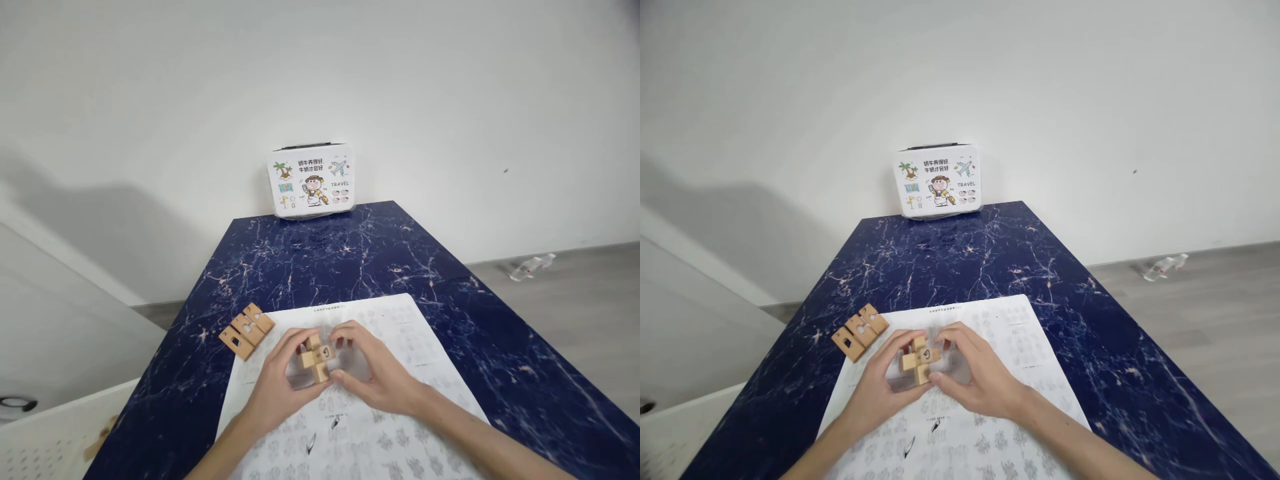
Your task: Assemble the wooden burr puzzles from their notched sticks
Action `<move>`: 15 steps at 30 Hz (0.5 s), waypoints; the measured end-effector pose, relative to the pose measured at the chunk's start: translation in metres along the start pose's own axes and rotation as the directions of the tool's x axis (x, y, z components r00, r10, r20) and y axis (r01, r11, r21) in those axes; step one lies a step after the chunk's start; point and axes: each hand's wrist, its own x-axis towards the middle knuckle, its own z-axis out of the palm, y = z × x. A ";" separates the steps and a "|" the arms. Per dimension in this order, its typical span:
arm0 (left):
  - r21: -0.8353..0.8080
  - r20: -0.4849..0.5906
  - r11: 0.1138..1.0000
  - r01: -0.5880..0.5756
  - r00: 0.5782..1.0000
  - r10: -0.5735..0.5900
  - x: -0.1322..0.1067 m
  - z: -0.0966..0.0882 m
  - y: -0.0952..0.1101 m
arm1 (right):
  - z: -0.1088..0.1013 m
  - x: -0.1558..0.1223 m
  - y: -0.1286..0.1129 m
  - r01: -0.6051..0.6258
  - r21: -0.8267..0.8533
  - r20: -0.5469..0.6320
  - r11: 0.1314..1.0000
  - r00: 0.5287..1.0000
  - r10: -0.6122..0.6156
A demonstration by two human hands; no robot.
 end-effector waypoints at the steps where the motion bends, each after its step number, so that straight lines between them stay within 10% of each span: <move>1: 0.026 -0.004 0.999 -0.021 1.000 0.021 -0.001 0.001 0.000 | 0.000 0.000 0.001 0.014 -0.021 -0.005 1.000 1.000 -0.014; 15: 0.205 0.012 0.961 -0.186 0.982 0.188 -0.006 0.005 -0.011 | 0.006 -0.004 0.001 -0.201 0.080 0.145 0.976 0.971 0.189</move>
